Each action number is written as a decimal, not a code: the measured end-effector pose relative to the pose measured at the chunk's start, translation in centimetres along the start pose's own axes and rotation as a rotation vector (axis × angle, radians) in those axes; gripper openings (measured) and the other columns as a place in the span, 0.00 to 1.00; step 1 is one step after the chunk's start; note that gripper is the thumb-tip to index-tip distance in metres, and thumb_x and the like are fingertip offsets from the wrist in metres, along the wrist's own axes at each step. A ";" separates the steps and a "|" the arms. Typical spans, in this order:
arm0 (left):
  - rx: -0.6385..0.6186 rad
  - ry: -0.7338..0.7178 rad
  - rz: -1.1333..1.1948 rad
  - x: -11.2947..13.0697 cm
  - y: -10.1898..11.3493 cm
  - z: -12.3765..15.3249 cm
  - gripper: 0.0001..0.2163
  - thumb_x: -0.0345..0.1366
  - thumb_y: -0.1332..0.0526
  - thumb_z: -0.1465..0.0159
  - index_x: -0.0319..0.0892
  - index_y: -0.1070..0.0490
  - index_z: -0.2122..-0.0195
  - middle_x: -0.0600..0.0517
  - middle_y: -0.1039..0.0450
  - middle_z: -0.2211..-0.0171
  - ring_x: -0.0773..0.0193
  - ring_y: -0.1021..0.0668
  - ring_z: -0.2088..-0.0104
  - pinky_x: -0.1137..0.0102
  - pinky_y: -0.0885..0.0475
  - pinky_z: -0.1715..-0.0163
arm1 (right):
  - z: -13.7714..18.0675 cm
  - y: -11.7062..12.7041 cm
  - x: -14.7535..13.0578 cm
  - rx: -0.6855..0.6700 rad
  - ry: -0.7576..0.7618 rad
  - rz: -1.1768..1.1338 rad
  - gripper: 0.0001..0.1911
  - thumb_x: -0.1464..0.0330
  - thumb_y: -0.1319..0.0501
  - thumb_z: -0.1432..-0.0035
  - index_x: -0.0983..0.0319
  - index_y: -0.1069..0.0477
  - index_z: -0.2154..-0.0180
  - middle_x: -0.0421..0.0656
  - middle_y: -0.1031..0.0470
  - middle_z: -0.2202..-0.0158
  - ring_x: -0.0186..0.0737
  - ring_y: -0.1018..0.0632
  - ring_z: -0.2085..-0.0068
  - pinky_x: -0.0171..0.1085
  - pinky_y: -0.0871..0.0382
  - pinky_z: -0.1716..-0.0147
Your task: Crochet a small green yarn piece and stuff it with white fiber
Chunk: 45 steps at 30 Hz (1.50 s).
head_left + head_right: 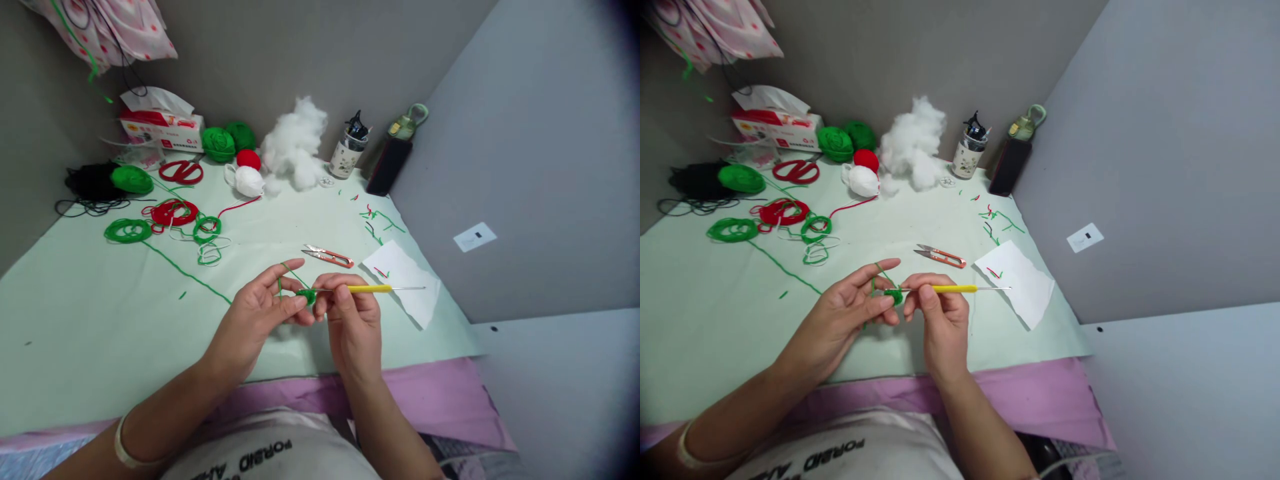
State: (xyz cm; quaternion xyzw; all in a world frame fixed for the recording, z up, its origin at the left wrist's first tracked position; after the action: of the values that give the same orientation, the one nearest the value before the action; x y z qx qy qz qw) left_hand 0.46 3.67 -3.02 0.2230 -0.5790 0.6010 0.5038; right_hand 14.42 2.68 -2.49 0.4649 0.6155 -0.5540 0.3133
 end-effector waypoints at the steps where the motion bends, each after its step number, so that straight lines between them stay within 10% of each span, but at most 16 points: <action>1: 0.004 0.010 0.022 0.0 -0.1 0.0 0.24 0.36 0.28 0.38 0.47 0.27 0.42 0.55 0.26 0.63 0.68 0.19 0.68 0.72 0.27 0.64 | -0.1 0.0 0.0 0.005 -0.015 -0.021 0.08 0.64 0.37 0.32 0.57 0.20 0.63 0.39 0.21 0.62 0.27 0.26 0.74 0.31 0.30 0.73; 27: -0.035 0.035 0.043 1.1 -0.7 0.1 0.20 0.37 0.30 0.37 0.46 0.25 0.43 0.56 0.28 0.67 0.68 0.25 0.67 0.70 0.32 0.59 | -0.8 0.2 -0.3 -0.023 -0.073 -0.078 0.11 0.59 0.37 0.33 0.59 0.27 0.64 0.39 0.22 0.64 0.27 0.27 0.79 0.30 0.30 0.79; 45: 0.071 -0.076 0.000 1.4 -0.7 0.6 0.22 0.37 0.26 0.42 0.47 0.23 0.46 0.56 0.27 0.67 0.70 0.26 0.69 0.75 0.28 0.66 | 2.2 -0.8 -2.7 -0.167 0.703 1.017 0.23 0.76 0.35 0.38 0.46 0.24 0.46 0.42 0.21 0.56 0.42 0.18 0.57 0.39 0.22 0.59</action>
State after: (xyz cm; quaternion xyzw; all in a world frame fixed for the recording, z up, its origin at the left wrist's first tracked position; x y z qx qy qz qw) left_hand 0.36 3.50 -1.39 0.2632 -0.5761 0.6124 0.4732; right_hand 14.39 -0.01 -0.17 0.8282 0.4246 -0.0995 0.3520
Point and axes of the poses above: each hand's wrist, its own z-axis away from the middle knuckle, its own y-axis out of the back of the hand, x = y × z, the point moved 4 cm from there along -z, towards the middle knuckle
